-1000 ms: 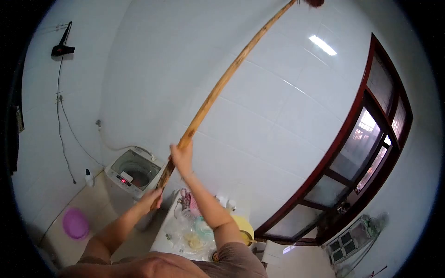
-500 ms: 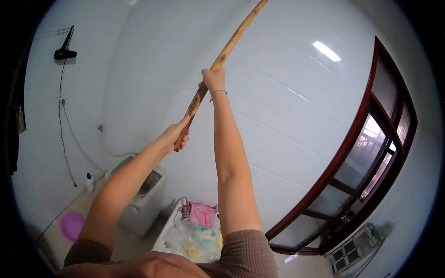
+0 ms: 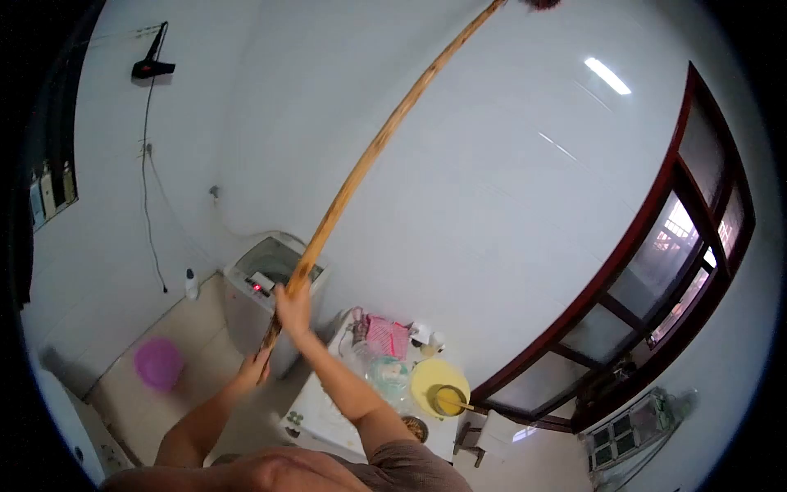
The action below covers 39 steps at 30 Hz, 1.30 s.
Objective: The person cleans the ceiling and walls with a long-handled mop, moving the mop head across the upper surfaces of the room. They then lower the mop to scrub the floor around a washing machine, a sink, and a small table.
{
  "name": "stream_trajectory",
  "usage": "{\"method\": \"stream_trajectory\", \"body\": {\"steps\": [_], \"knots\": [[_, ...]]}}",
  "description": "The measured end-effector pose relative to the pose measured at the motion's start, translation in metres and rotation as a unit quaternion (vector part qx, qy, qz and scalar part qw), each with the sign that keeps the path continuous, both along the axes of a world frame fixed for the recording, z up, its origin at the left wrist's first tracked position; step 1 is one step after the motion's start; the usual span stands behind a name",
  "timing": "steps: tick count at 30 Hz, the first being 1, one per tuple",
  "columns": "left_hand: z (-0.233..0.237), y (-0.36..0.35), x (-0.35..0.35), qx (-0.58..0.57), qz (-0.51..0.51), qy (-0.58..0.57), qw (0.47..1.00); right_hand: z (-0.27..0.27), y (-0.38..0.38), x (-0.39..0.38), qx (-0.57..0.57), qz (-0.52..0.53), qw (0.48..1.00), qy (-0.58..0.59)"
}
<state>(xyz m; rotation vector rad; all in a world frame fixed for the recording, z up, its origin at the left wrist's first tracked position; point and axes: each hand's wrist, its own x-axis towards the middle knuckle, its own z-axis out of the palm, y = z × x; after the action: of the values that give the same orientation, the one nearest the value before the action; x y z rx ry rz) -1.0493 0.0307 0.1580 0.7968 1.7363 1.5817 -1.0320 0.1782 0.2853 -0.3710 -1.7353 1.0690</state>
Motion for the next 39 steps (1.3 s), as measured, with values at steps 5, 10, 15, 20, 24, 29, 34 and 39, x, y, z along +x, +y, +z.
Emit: {"method": "stream_trajectory", "body": {"steps": [5, 10, 15, 20, 24, 29, 34, 39], "knots": [[-0.11, -0.152, 0.066, -0.057, 0.028, -0.017, 0.998, -0.12, -0.133, 0.062, -0.106, 0.051, 0.989, -0.086], [-0.127, -0.212, 0.103, -0.145, 0.018, -0.051, 0.988, -0.142, -0.19, 0.097, -0.189, 0.116, 0.97, -0.098], [-0.093, -0.143, 0.052, -0.05, 0.024, -0.026, 0.998, -0.107, -0.123, 0.045, -0.054, 0.058, 0.995, -0.055], [0.007, -0.03, -0.008, 0.009, 0.013, -0.058, 0.998, 0.002, -0.021, -0.018, 0.005, 0.053, 0.998, -0.014], [0.076, 0.071, -0.067, 0.007, -0.036, -0.055, 0.998, 0.119, 0.045, -0.046, -0.009, 0.099, 0.995, -0.002], [0.23, 0.145, -0.112, 0.083, -0.062, -0.045, 0.994, 0.25, 0.15, -0.123, 0.124, 0.035, 0.99, 0.051], [0.371, 0.182, -0.153, 0.111, -0.039, -0.038, 0.992, 0.403, 0.189, -0.171, 0.185, 0.037, 0.981, 0.047], [0.419, 0.172, -0.178, 0.144, -0.037, -0.023, 0.989, 0.463, 0.174, -0.196, 0.176, 0.031, 0.982, 0.065]]}}
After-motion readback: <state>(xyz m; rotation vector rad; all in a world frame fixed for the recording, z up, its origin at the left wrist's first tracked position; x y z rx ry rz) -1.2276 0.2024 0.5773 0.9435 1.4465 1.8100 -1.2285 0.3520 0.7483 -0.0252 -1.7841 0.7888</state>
